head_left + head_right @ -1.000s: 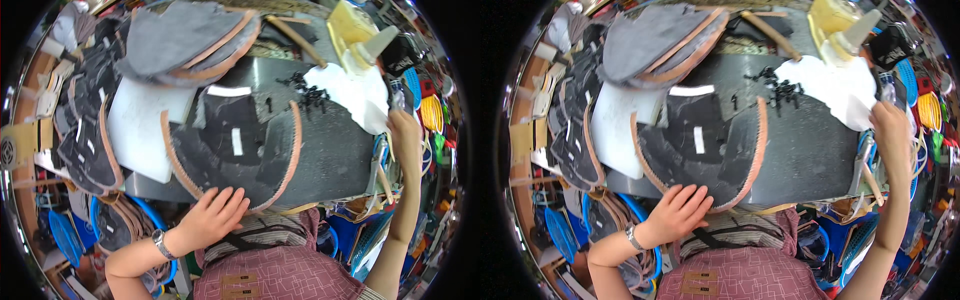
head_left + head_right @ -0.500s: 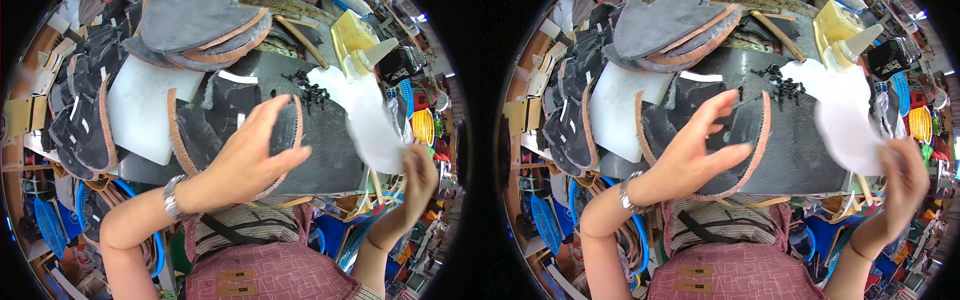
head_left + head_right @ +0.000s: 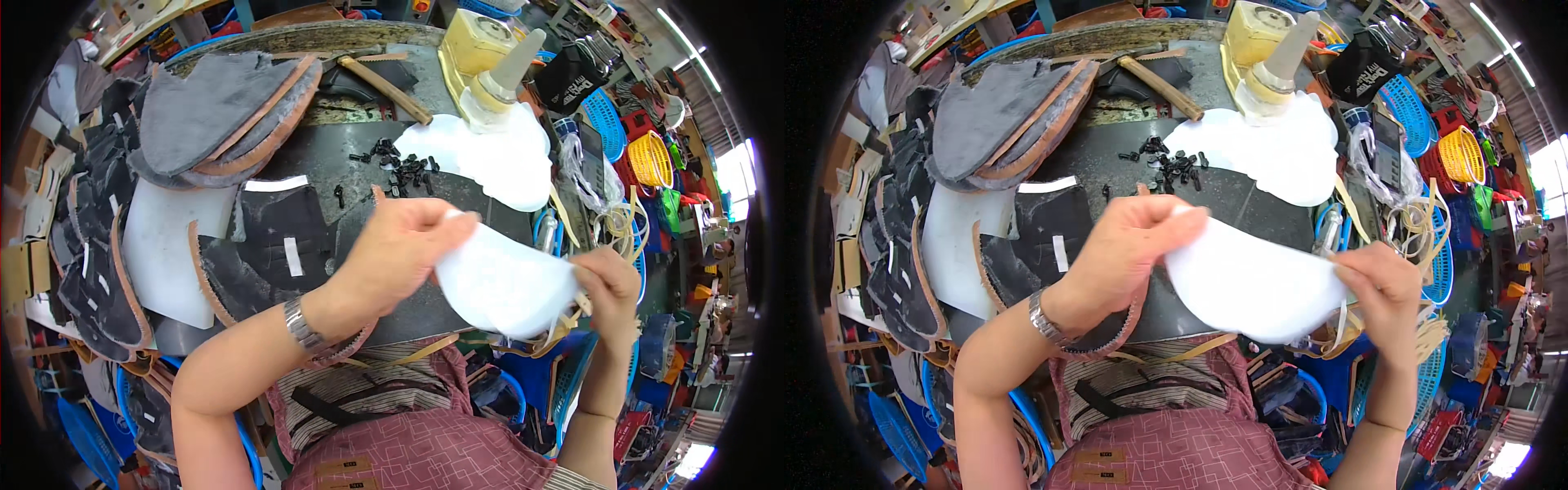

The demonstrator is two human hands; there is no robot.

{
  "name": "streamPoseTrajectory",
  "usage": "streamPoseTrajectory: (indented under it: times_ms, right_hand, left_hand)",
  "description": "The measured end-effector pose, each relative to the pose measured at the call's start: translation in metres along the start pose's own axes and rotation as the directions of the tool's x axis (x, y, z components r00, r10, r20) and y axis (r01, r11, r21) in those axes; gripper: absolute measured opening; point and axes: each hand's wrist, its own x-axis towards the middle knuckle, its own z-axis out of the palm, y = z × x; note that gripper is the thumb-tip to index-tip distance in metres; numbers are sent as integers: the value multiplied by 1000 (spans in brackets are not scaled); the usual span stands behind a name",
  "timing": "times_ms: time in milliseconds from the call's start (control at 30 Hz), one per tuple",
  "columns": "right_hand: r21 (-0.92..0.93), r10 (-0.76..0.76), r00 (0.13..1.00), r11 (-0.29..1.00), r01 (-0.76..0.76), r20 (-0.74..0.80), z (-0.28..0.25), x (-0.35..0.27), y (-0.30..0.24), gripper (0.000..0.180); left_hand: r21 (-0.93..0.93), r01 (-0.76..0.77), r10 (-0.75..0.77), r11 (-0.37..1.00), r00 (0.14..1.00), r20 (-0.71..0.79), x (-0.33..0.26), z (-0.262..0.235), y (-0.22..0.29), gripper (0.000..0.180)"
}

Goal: The person assembles shoe parts by hand, using a hammer to secure components and attaching elastic bands and white plastic pieces to the shoe uppers. The person repeatedly picks up parts, aligns them, and hammers them into place on a workbench in a factory setting.

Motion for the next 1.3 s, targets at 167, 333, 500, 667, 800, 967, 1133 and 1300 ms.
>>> streamPoseTrajectory:
  times_ms: [167, 333, 500, 667, 800, 967, 1133, 1300]
  right_hand:
    - [35, 280, 914, 959, -282, -293, 14, 30, 41, 12]
    - [-658, -76, 995, 753, 15, -65, 38, 72, 101, 36]
    - [403, -249, 941, 904, 141, 229, 97, 71, -13, 42]
    - [365, 116, 655, 751, -550, 747, 116, 68, -60, 19]
    - [419, 120, 706, 731, -538, 698, 131, 66, -69, 14]
    - [274, 158, 563, 748, -604, 811, 165, 65, -73, 14]
    - [191, 184, 529, 795, -576, 828, 180, 65, -68, 14]
    - [180, 191, 543, 811, -556, 818, 191, 59, -62, 14]
  left_hand:
    - [11, -181, 166, 983, 875, -456, -39, -52, 20, 20]
    - [28, -151, 146, 988, 871, -469, -92, -74, 22, 19]
    - [22, -134, 129, 991, 885, -447, -107, -67, 12, 18]
    - [103, -61, 101, 993, 887, -451, -128, -63, 21, 13]
    - [196, 55, 55, 979, 855, -515, -155, -77, 23, 23]
    - [456, 238, 79, 857, 815, -575, -172, -85, 0, 49]
    - [582, 317, 125, 748, 795, -594, -166, -91, -16, 53]
    - [780, 298, 288, 551, 809, -513, -162, -95, -29, 53]
